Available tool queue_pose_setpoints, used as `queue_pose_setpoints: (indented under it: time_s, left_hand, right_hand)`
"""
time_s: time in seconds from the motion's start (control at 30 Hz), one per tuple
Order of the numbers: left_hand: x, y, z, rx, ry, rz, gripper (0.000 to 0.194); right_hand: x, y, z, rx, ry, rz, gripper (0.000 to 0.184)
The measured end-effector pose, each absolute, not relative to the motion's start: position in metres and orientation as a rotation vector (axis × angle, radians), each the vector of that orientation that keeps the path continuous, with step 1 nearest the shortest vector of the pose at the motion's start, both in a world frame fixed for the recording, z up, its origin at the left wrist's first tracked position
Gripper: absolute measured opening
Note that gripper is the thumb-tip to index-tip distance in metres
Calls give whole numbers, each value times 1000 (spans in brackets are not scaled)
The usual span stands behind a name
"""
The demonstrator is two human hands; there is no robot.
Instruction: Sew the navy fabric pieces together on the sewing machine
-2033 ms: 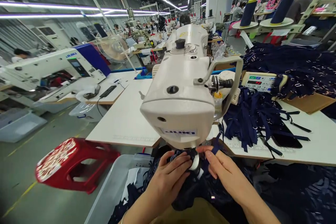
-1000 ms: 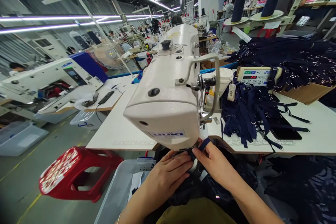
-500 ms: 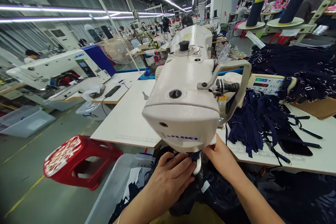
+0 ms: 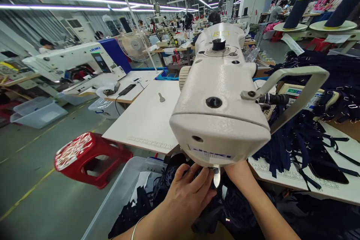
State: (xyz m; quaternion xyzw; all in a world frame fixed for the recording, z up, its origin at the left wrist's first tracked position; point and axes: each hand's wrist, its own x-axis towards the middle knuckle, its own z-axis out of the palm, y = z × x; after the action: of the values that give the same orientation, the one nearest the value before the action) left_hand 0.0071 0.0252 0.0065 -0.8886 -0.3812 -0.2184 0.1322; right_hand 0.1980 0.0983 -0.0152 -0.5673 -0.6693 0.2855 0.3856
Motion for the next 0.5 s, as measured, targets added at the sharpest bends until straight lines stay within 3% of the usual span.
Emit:
queue_pose_setpoints:
  time_s: [0.5]
  left_hand:
    - [13,23,5,-2503,-1133,-588,39]
  right_hand:
    - [193,101,-20,-1484,-1684,700,28]
